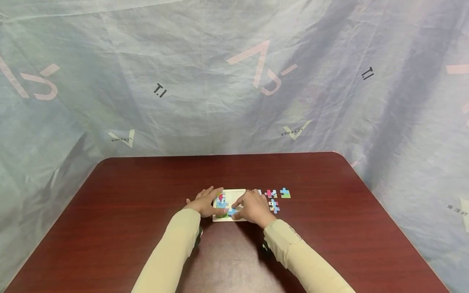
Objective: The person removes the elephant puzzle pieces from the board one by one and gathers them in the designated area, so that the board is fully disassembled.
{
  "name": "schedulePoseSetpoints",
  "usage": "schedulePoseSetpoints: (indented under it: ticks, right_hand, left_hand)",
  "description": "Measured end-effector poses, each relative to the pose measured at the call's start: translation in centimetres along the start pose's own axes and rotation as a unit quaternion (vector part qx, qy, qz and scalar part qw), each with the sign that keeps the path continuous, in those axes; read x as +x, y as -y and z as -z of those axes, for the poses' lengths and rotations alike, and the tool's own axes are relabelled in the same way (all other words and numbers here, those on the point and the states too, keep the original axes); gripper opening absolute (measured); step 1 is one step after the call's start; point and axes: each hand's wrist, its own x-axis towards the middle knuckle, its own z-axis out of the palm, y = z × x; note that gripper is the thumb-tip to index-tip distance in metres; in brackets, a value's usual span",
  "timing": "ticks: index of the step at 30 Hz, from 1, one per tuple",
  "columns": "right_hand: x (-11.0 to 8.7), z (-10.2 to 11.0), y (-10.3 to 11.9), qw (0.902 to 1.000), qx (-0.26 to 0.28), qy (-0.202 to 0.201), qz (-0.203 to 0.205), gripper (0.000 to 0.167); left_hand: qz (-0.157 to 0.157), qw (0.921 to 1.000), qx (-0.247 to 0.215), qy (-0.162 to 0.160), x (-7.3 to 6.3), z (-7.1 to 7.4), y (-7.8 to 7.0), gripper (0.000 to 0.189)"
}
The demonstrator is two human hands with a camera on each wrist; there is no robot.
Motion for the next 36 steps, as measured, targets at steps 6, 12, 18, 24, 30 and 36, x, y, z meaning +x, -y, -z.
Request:
schedulePoseSetpoints:
  ticks: [6,12,18,24,30,36]
  right_hand:
    - [0.0,-0.1,0.1,1.0000,0.001,-0.002,-0.010,0.025]
    - [0.0,-0.1,0.0,0.9999,0.007,-0.007,-0.014,0.025]
    - [0.0,0.0,0.0,0.9998,0.014,-0.010,-0.008,0.024]
    - [0.0,-0.1,-0.1,0.9996,0.024,-0.008,-0.011,0.024]
    - [0.0,-0.3,-0.2,0.9996,0.025,-0.014,-0.006,0.023]
    - [0.0,-0.4,-0.5,0.9995,0.027,-0.018,0.002,0.023]
  left_hand:
    - [0.010,0.9991,0.041,-0.007,-0.1,-0.2,0.6,0.083]
    - [0.009,0.9992,0.039,-0.007,-0.2,-0.4,1.2,0.085]
    - [0.013,0.9994,0.033,0.003,0.4,-0.7,1.9,0.086]
    - [0.014,0.9987,0.047,0.011,0.6,-0.9,2.1,0.090]
    - [0.019,0.9976,0.067,0.004,0.2,-0.6,1.4,0.091]
    - [0.004,0.9958,0.086,-0.032,0.4,-0.9,1.5,0.088]
